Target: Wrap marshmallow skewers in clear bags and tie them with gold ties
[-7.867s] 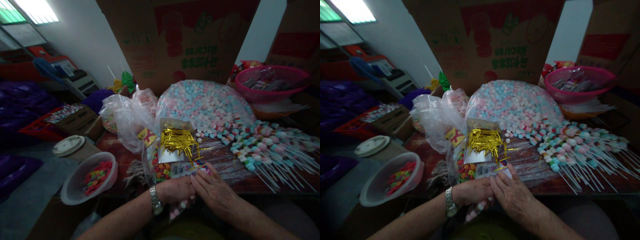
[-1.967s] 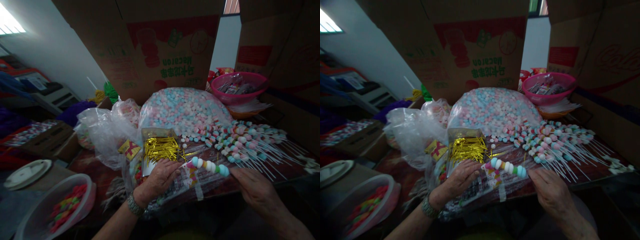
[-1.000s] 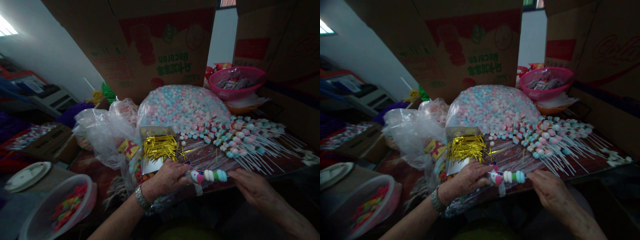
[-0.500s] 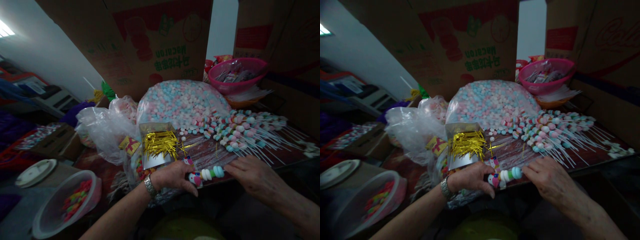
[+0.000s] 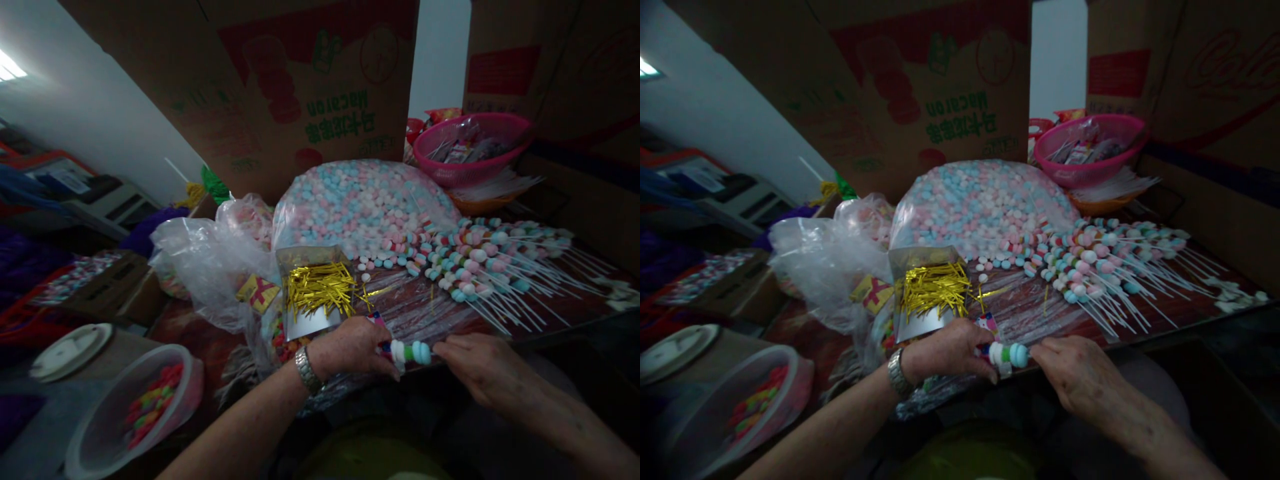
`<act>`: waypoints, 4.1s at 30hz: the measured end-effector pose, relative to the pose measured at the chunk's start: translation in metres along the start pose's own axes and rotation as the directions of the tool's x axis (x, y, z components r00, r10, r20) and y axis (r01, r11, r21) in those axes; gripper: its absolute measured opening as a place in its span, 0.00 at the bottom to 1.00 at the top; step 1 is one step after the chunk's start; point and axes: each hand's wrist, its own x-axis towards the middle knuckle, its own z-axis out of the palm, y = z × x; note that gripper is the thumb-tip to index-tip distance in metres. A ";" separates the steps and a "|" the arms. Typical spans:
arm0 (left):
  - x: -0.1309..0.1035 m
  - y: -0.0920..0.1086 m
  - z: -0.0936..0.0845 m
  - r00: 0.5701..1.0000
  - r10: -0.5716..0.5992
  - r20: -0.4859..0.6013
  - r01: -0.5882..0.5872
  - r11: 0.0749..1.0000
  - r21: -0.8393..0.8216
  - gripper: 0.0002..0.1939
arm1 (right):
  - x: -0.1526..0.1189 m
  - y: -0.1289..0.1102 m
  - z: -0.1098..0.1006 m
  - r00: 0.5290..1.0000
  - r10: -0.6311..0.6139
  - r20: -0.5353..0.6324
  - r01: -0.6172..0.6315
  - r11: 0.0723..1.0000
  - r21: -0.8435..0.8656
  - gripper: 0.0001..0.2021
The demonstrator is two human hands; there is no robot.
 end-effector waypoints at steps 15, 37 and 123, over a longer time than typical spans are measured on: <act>-0.022 -0.011 0.018 0.462 -0.863 -0.206 -0.320 0.055 -0.946 0.24 | 0.020 -0.018 0.066 0.849 0.444 0.285 -0.440 0.299 0.846 0.18; 0.002 -0.009 0.018 0.547 -0.835 0.062 -0.548 -0.413 -0.727 0.20 | 0.031 -0.052 0.093 0.922 0.272 -0.275 -0.195 0.941 0.275 0.15; 0.008 0.027 0.044 0.715 -0.699 -0.005 -0.184 -0.182 -0.966 0.21 | 0.068 -0.063 0.092 0.882 0.220 -0.417 -0.205 0.975 0.080 0.15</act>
